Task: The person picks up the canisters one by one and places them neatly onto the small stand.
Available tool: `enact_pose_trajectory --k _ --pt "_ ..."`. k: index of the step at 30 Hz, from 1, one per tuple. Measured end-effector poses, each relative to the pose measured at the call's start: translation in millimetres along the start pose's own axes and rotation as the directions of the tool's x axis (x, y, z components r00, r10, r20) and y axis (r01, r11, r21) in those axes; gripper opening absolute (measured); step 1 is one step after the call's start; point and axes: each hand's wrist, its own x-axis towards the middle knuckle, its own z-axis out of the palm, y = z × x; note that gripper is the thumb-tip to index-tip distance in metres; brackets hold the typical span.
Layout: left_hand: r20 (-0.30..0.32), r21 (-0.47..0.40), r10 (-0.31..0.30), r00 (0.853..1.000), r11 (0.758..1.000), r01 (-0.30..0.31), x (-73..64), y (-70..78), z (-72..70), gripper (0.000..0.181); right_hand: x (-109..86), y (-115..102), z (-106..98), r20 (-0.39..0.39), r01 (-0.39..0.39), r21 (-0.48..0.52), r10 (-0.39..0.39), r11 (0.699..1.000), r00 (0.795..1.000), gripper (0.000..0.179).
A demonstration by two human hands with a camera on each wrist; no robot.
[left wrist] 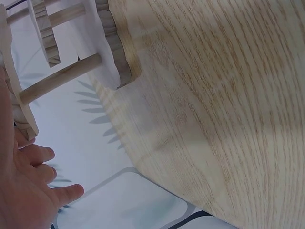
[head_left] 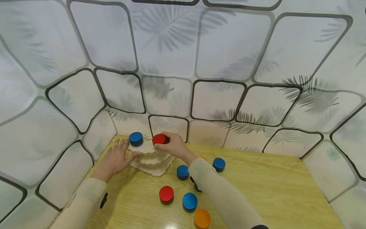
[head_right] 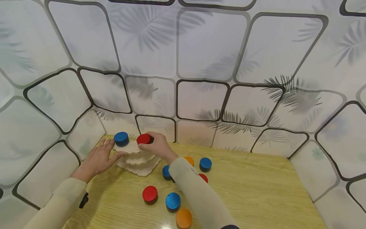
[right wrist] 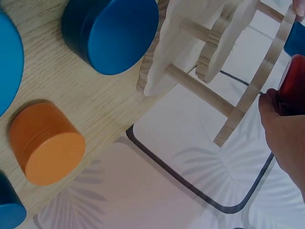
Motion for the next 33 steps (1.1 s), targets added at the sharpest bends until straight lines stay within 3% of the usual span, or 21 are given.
enact_pose_trajectory --k 13,24,33 --pt "0.003 -0.005 -0.001 1.0 1.0 0.001 0.8 -0.3 0.7 0.096 14.4 -1.9 23.0 0.003 -0.007 -0.009 0.007 1.0 1.0 0.046" --pt "0.011 -0.003 -0.002 1.0 1.0 0.002 1.6 0.8 -0.1 0.096 20.7 -2.6 29.0 -0.025 -0.045 -0.061 0.044 0.997 0.999 0.057" --pt "0.008 0.007 -0.003 1.0 1.0 0.003 1.0 0.5 -1.2 0.097 22.3 -5.0 33.4 -0.029 -0.054 -0.028 0.053 0.998 0.998 0.055"
